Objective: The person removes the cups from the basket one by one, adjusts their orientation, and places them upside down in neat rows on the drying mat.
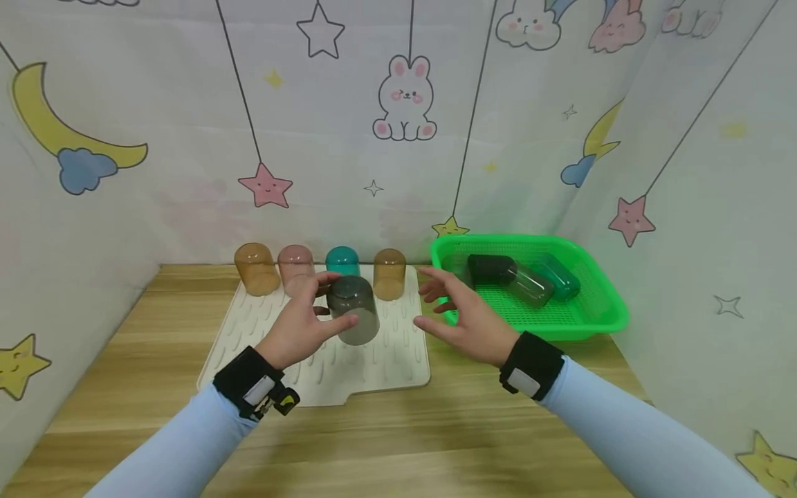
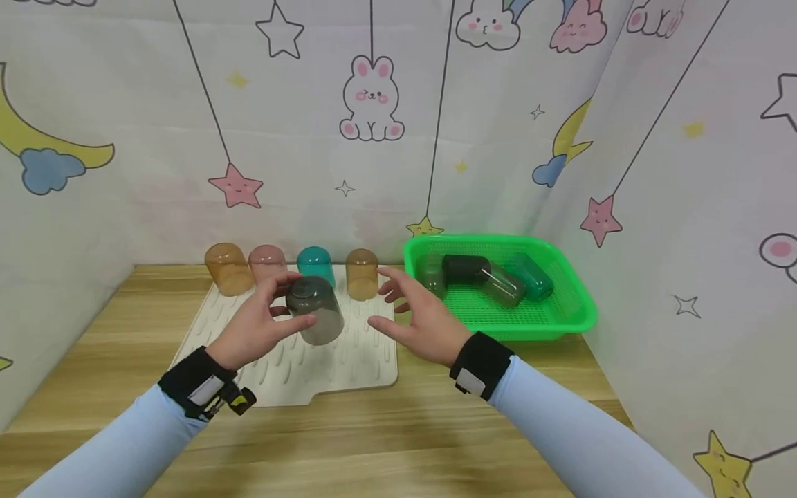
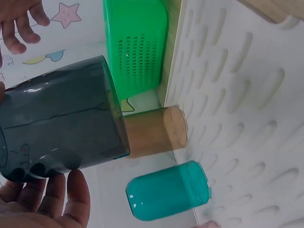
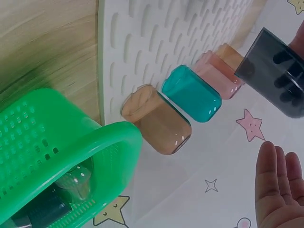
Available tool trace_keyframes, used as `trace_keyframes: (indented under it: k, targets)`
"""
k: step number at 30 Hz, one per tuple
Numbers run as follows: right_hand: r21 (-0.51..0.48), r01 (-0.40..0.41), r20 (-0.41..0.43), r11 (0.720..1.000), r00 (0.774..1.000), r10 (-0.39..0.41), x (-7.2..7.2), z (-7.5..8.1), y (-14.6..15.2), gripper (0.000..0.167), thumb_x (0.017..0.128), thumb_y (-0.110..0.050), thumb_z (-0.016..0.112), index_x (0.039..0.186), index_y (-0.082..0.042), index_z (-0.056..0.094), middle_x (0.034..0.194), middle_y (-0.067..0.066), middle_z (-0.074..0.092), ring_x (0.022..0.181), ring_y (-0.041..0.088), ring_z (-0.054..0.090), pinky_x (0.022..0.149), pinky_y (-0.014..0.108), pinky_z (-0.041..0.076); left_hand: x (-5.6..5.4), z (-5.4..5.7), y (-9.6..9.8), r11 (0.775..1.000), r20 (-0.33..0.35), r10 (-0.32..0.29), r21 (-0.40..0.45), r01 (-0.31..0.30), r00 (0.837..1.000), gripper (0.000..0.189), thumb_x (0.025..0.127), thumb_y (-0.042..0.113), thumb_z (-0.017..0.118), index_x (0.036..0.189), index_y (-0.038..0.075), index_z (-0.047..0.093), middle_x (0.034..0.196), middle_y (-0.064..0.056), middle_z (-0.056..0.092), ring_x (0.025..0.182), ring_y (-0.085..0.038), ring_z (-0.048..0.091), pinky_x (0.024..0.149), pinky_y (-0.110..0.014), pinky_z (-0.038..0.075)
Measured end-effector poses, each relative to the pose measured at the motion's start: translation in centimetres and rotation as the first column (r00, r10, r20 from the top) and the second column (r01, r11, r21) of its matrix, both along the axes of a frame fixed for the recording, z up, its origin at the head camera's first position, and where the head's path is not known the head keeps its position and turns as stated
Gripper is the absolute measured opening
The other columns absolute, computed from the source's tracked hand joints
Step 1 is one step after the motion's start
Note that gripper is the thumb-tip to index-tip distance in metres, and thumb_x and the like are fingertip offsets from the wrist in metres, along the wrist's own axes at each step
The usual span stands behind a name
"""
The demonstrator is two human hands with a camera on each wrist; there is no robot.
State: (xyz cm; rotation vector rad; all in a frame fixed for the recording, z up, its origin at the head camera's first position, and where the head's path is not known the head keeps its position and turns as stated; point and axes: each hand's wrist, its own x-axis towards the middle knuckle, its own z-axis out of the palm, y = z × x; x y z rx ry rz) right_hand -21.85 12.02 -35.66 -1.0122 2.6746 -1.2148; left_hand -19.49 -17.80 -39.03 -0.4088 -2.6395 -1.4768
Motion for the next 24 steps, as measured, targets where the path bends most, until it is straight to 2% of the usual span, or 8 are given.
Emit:
trace_keyframes:
  k: [8, 15, 20, 24]
  targets:
    - [0.025, -0.004, -0.004, 1.0, 1.0, 0.005, 0.4, -0.1, 0.0, 0.074, 0.096, -0.03, 0.072, 0.157, -0.016, 0.032, 0.13, 0.004, 0.06, 0.121, 0.02, 0.058, 0.102, 0.04, 0.054, -0.6, -0.3, -3.7, 0.996, 0.041, 0.087, -0.015, -0.086, 0.995, 0.075, 0.091, 0.022, 0.078, 0.149, 0.009, 0.032, 0.147, -0.022, 0.043, 0.138, -0.044, 0.043, 0.104, -0.059, 0.05]
    - [0.023, 0.009, 0.019, 1.0, 1.0, -0.01, 0.6, 0.0, 0.1, 0.068, 0.097, -0.028, 0.071, 0.154, -0.015, 0.037, 0.13, 0.004, 0.061, 0.12, 0.019, 0.058, 0.101, 0.04, 0.054, -0.9, 0.0, -7.0, 0.988, 0.097, 0.156, -0.035, -0.153, 0.983, 0.085, 0.094, 0.029, 0.075, 0.155, 0.0, 0.023, 0.153, -0.028, 0.035, 0.143, -0.047, 0.036, 0.111, -0.062, 0.043]
    - [0.023, 0.009, 0.024, 1.0, 1.0, -0.009, 0.7, 0.0, 0.0, 0.067, 0.097, -0.029, 0.071, 0.153, -0.013, 0.038, 0.13, 0.006, 0.061, 0.121, 0.026, 0.059, 0.101, 0.044, 0.054, -1.2, 0.0, -9.1, 0.981, 0.103, 0.193, -0.033, -0.191, 0.976, 0.086, 0.095, 0.027, 0.073, 0.156, -0.003, 0.019, 0.155, -0.03, 0.03, 0.144, -0.049, 0.032, 0.113, -0.064, 0.041]
    - [0.026, 0.01, 0.021, 1.0, 1.0, -0.011, 0.7, -0.1, 0.0, 0.066, 0.097, -0.028, 0.071, 0.152, -0.012, 0.039, 0.13, 0.006, 0.061, 0.12, 0.025, 0.059, 0.101, 0.047, 0.054, -1.6, -0.2, -10.6, 0.972, 0.108, 0.23, -0.073, -0.223, 0.967, 0.088, 0.096, 0.029, 0.072, 0.157, -0.003, 0.017, 0.156, -0.032, 0.029, 0.144, -0.051, 0.032, 0.111, -0.067, 0.039]
